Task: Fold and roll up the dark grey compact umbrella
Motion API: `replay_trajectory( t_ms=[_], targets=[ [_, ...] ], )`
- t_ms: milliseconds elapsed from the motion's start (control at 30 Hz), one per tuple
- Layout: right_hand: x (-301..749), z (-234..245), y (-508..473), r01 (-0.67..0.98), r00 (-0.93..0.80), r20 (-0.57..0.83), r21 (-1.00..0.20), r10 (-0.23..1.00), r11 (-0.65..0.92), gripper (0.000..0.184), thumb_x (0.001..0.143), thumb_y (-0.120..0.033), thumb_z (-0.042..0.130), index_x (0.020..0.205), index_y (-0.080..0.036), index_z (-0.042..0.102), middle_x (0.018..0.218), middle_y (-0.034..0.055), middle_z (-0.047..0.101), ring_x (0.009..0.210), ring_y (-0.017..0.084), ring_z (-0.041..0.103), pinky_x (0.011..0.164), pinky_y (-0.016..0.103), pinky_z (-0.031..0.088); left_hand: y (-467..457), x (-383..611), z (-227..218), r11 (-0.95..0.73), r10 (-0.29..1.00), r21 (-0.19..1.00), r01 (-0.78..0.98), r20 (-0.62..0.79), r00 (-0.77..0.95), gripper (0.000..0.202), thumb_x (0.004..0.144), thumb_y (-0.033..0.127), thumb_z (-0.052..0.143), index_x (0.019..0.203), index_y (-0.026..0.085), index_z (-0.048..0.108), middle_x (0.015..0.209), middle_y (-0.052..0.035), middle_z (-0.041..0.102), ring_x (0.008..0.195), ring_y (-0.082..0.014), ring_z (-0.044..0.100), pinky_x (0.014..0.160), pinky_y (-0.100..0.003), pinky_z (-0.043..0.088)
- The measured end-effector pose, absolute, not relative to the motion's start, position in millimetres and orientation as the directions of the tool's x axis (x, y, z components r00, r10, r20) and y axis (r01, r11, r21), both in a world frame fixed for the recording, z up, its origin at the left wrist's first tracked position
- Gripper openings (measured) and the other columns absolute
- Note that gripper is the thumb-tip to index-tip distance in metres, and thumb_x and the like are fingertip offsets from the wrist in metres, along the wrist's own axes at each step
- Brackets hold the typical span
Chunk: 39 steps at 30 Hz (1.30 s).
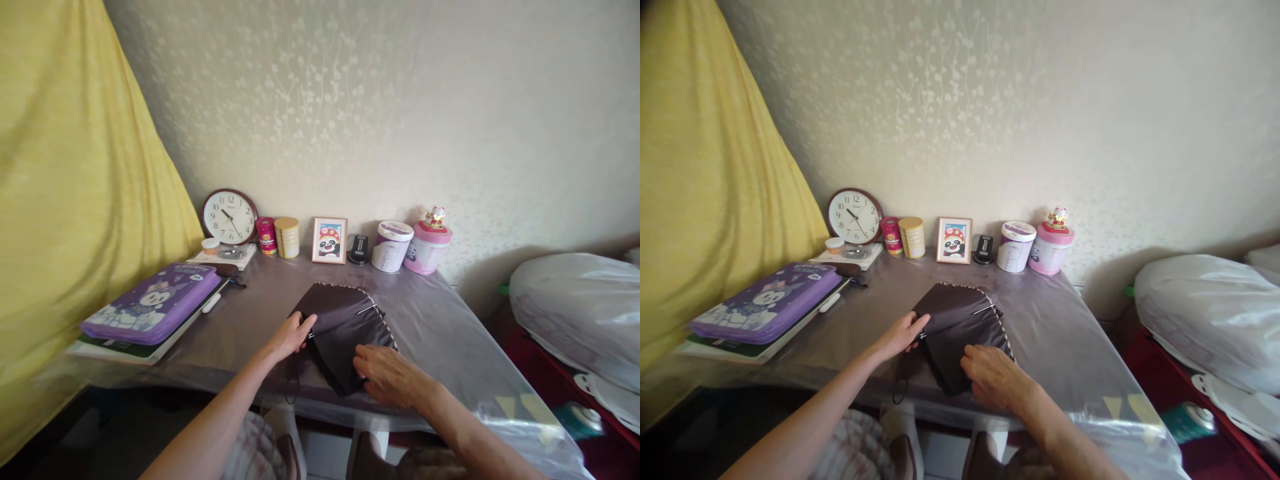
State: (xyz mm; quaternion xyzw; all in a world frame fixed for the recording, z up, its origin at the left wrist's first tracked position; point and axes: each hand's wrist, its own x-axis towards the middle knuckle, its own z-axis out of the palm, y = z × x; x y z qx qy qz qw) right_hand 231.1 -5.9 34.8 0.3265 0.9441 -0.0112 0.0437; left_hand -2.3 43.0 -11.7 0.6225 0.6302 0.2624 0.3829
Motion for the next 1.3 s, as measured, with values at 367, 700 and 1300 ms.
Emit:
replay_trajectory(
  t_ms=[367,700,1300],
  targets=[
    [240,56,1,0.689,-0.725,-0.014,-0.015,0.689,0.725,0.012,0.076,-0.011,0.042,0.082,-0.019,0.049,0.079,0.0021,0.059,0.064,0.012,0.054,0.056,0.024,0.032,37,5,-9,-0.027,0.995,0.708,0.706,0.085,-0.046,0.028,0.085,0.039,0.036,0.101,0.015,0.04,0.062,-0.0008,0.054,0.059,-0.0173,0.057,0.061,-0.027,0.04],
    [244,72,13,0.746,-0.647,0.204,-0.031,0.735,0.665,0.01,0.084,-0.016,0.037,0.083,-0.019,0.047,0.07,-0.0002,0.058,0.054,0.01,0.052,0.051,0.023,0.028,31,2,-1,-0.217,0.976,0.569,0.793,0.135,0.17,0.044,0.09,0.035,0.025,0.132,0.025,0.034,0.061,-0.0016,0.06,0.062,-0.0195,0.06,0.062,-0.027,0.039],
    [216,63,60,0.776,-0.52,0.399,-0.148,0.755,0.613,0.009,0.087,-0.021,0.039,0.092,-0.02,0.047,0.088,0.0034,0.061,0.076,0.014,0.058,0.066,0.023,0.04,25,6,1,-0.322,0.947,0.49,0.81,0.164,0.277,0.039,0.092,0.035,0.02,0.105,0.02,0.053,0.092,-0.0103,0.066,0.086,-0.0221,0.063,0.074,-0.029,0.041]
  ],
)
